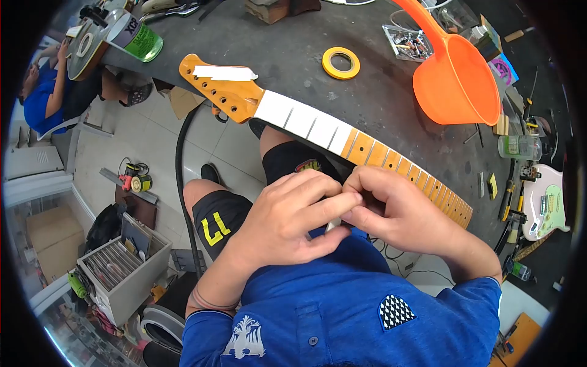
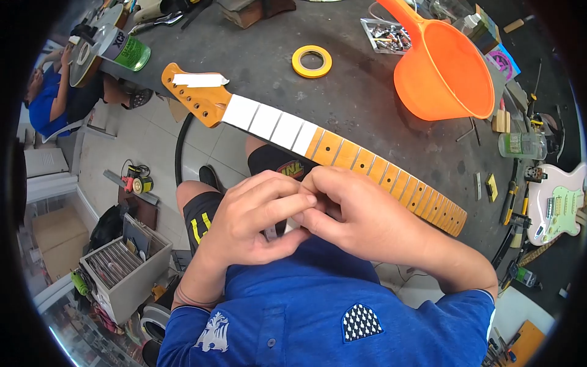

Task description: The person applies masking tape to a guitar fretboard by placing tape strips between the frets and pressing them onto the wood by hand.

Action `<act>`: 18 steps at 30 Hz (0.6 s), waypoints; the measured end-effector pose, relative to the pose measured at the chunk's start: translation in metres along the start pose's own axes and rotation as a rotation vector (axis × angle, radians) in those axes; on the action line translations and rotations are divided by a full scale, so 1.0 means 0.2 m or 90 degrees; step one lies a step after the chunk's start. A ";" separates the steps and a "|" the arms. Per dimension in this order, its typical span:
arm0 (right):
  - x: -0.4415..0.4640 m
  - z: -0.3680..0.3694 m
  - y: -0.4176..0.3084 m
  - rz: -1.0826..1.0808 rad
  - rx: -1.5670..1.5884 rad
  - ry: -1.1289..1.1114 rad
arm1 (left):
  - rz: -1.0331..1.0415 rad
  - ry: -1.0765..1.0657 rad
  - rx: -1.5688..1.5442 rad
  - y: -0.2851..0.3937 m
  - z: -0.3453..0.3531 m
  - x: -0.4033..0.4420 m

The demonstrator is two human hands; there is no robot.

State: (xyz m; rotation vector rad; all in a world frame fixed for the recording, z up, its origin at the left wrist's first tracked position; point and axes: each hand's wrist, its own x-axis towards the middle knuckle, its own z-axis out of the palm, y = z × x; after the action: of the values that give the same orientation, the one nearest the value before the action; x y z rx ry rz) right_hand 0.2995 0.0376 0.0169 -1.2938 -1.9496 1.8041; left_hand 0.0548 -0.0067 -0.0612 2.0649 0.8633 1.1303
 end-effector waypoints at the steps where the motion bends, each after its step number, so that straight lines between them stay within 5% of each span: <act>1: 0.01 -0.03 0.02 -0.030 -0.018 -0.015 | -0.015 0.004 -0.021 0.01 0.00 0.01; 5: 0.08 -0.20 -0.09 0.015 0.004 -0.033 | -0.196 0.074 -0.228 0.08 0.01 0.05; 8: 0.21 -0.31 -0.05 -0.106 -0.158 0.004 | -0.435 -0.128 -0.248 0.02 -0.03 0.05; 10: 0.29 -0.36 -0.03 -0.058 -0.114 0.005 | -0.586 -0.104 -0.315 -0.02 0.03 0.04; 13: 0.37 -0.40 0.01 -0.054 -0.141 0.001 | -0.551 0.074 -0.473 -0.04 0.12 0.04; 18: 0.43 -0.42 0.06 -0.048 -0.117 0.011 | -0.567 0.150 -0.453 -0.03 0.14 0.09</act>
State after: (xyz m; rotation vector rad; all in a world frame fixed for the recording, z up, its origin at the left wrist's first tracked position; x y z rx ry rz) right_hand 0.3091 0.1550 -0.0086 -1.2638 -2.1663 1.6062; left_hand 0.0842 0.0056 -0.0701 0.8197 1.1123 0.9555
